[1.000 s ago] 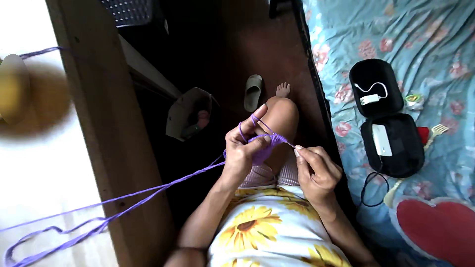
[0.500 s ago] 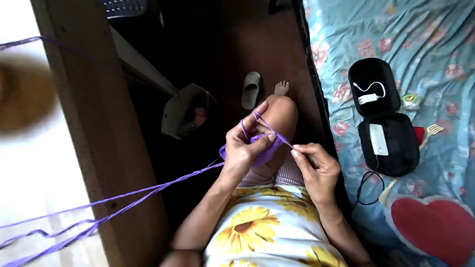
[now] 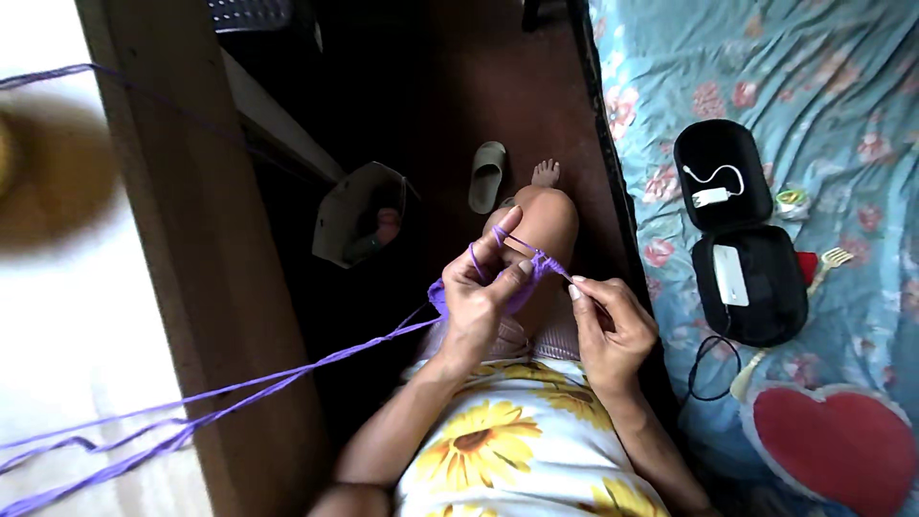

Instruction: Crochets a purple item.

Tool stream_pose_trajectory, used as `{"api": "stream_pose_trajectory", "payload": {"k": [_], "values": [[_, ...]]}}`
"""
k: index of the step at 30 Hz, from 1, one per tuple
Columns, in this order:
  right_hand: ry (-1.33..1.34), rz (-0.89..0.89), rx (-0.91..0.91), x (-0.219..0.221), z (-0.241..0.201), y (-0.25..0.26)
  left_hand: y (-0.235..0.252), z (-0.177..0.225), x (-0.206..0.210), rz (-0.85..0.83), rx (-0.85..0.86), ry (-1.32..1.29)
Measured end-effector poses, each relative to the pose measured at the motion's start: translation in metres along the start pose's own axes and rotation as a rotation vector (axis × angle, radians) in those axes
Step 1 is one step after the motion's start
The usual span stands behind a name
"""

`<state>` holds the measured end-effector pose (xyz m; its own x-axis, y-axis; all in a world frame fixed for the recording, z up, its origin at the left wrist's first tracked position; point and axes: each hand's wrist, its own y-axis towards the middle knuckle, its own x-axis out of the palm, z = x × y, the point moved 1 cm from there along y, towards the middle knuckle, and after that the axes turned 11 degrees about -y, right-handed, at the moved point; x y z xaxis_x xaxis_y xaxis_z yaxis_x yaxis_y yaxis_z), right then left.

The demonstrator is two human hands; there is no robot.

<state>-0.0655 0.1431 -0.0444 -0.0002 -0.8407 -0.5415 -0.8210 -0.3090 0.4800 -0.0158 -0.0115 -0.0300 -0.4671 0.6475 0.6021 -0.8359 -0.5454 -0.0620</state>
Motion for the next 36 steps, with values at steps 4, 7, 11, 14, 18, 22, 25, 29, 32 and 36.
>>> {"api": "stream_pose_trajectory", "payload": {"k": [4, 7, 11, 14, 18, 22, 25, 29, 32, 36], "values": [[-0.178, 0.024, -0.125, -0.003, 0.0, 0.0, 0.007, 0.007, -0.006, -0.047, -0.096, -0.002], [-0.214, 0.01, -0.179, -0.005, 0.002, -0.001, 0.012, 0.013, -0.012, -0.085, -0.201, -0.04], [-0.171, -0.02, -0.191, -0.008, 0.003, -0.001, 0.019, 0.016, -0.02, -0.123, -0.339, -0.165], [-0.123, -0.04, -0.177, -0.009, 0.003, -0.002, 0.022, 0.017, -0.025, -0.154, -0.404, -0.231], [0.024, -0.101, -0.101, -0.011, 0.007, -0.002, 0.027, 0.012, -0.032, -0.196, -0.465, -0.27], [0.132, -0.144, -0.047, -0.012, 0.01, -0.002, 0.029, 0.01, -0.036, -0.236, -0.497, -0.281], [0.157, -0.162, -0.052, -0.014, 0.012, -0.001, 0.029, 0.009, -0.038, -0.263, -0.503, -0.326], [0.155, -0.187, -0.081, -0.016, 0.015, 0.001, 0.033, 0.008, -0.043, -0.321, -0.513, -0.324], [0.17, -0.198, -0.086, -0.017, 0.017, 0.002, 0.034, 0.008, -0.045, -0.336, -0.52, -0.336], [0.199, -0.22, -0.049, -0.018, 0.017, 0.002, 0.034, 0.006, -0.045, -0.359, -0.527, -0.356]]}}
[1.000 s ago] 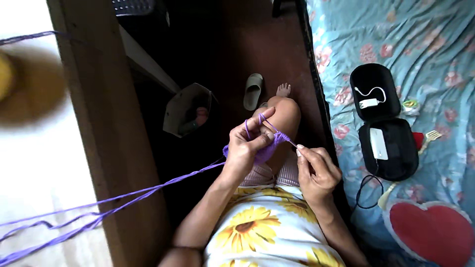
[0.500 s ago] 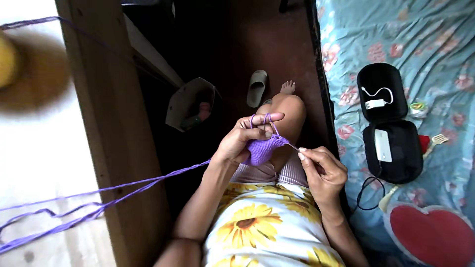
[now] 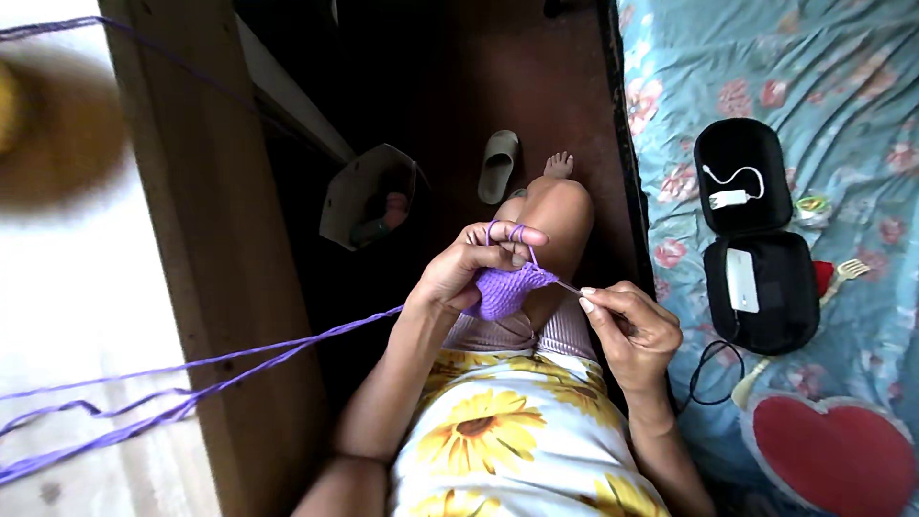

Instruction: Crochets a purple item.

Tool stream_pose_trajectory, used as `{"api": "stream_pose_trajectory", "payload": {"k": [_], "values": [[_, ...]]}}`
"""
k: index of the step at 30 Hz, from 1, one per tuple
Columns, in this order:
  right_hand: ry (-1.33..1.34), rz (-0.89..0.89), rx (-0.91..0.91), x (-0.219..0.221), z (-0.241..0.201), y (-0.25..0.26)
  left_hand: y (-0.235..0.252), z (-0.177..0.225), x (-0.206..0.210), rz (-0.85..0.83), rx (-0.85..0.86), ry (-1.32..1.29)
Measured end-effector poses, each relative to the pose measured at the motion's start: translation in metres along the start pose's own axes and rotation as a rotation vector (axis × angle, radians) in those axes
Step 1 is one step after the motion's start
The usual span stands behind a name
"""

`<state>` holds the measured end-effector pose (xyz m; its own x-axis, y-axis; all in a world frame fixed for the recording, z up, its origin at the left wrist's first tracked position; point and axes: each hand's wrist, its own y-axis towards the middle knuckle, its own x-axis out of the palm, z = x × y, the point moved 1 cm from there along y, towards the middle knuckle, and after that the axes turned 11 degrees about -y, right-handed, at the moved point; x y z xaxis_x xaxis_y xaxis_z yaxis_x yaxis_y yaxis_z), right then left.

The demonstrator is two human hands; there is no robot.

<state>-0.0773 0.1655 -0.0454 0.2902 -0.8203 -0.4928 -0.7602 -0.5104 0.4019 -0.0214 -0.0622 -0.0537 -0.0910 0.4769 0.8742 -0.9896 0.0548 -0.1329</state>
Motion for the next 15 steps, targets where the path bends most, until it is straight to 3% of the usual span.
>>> {"api": "stream_pose_trajectory", "payload": {"k": [6, 15], "values": [[0.167, -0.05, 0.142, 0.001, 0.002, 0.001, 0.0, -0.007, 0.005, 0.04, 0.0, -0.03], [0.715, -0.315, 0.44, 0.019, 0.006, 0.009, 0.002, -0.02, 0.015, 0.146, -0.001, 0.081]]}}
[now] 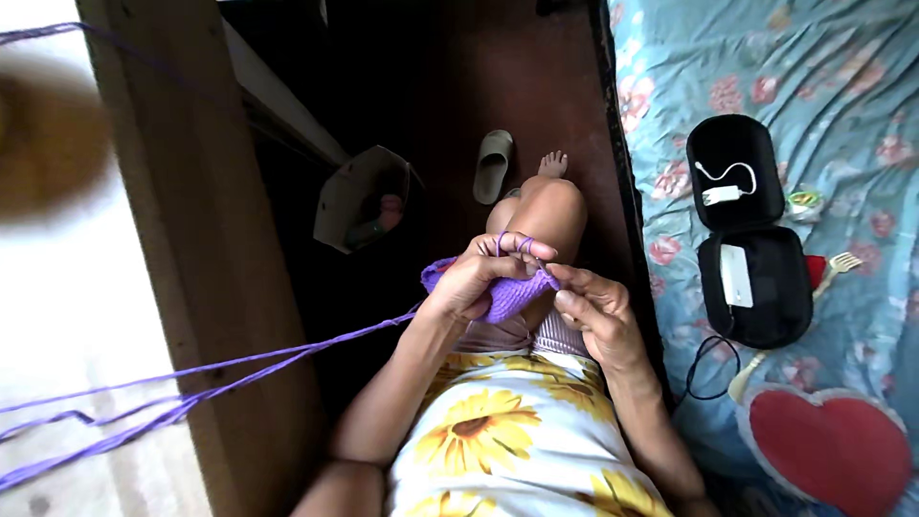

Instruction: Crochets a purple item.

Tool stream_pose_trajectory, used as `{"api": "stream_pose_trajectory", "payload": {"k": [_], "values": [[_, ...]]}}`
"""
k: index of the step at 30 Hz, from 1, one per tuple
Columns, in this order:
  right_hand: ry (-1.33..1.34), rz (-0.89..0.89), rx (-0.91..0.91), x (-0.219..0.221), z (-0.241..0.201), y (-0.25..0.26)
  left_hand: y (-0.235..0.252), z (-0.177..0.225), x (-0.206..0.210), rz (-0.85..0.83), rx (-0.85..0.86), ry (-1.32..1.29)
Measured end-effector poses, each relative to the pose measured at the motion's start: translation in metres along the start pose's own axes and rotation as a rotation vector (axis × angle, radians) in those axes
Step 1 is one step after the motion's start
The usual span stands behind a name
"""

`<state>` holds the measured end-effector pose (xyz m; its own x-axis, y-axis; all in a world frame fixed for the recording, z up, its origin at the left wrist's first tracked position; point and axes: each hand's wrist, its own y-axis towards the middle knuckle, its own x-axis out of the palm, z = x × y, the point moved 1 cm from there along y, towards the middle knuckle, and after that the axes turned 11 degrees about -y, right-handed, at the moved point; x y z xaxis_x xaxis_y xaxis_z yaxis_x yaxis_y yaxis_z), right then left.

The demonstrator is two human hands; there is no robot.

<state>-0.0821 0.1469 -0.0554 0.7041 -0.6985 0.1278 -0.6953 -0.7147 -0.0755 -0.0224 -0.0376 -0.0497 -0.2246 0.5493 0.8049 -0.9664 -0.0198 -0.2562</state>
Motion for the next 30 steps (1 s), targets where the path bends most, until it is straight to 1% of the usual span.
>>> {"api": "stream_pose_trajectory", "payload": {"k": [2, 4, 6, 8, 10, 12, 14, 16, 18, 20, 23, 26, 28, 30], "values": [[0.099, -0.018, 0.042, -0.001, 0.0, 0.001, 0.001, 0.006, -0.009, -0.003, 0.002, 0.125], [0.172, 0.005, 0.071, -0.006, -0.001, 0.001, 0.001, 0.022, -0.024, -0.022, 0.007, 0.371], [0.178, 0.032, 0.094, -0.01, 0.0, 0.001, -0.002, 0.038, -0.04, -0.084, -0.035, 0.57], [0.173, 0.039, 0.116, -0.011, 0.001, 0.001, -0.007, 0.051, -0.048, -0.168, -0.072, 0.684], [0.165, 0.035, 0.123, -0.01, 0.001, 0.001, -0.013, 0.058, -0.051, -0.21, -0.054, 0.77], [0.148, 0.029, 0.109, -0.011, 0.002, 0.001, -0.016, 0.063, -0.057, -0.284, 0.03, 0.706], [0.104, 0.03, 0.088, -0.011, 0.002, 0.001, -0.013, 0.06, -0.057, -0.393, 0.182, 0.542], [0.046, 0.038, 0.063, -0.011, 0.0, 0.001, -0.006, 0.048, -0.046, -0.439, 0.348, 0.405], [-0.003, 0.036, 0.03, -0.01, -0.002, 0.001, -0.002, 0.032, -0.028, -0.373, 0.45, 0.345], [-0.031, 0.046, -0.003, -0.009, -0.005, 0.0, 0.0, 0.02, -0.015, -0.308, 0.429, 0.389], [-0.102, 0.108, -0.085, -0.006, -0.006, -0.001, 0.0, 0.013, -0.001, -0.263, 0.348, 0.488], [-0.29, 0.193, -0.179, -0.004, -0.011, -0.003, -0.003, 0.005, 0.008, -0.159, 0.381, 0.518], [-0.455, 0.256, -0.249, -0.002, -0.012, -0.004, -0.004, 0.0, 0.014, -0.079, 0.435, 0.534], [-0.668, 0.331, -0.329, 0.0, -0.012, -0.006, -0.005, -0.004, 0.018, -0.039, 0.527, 0.577]]}}
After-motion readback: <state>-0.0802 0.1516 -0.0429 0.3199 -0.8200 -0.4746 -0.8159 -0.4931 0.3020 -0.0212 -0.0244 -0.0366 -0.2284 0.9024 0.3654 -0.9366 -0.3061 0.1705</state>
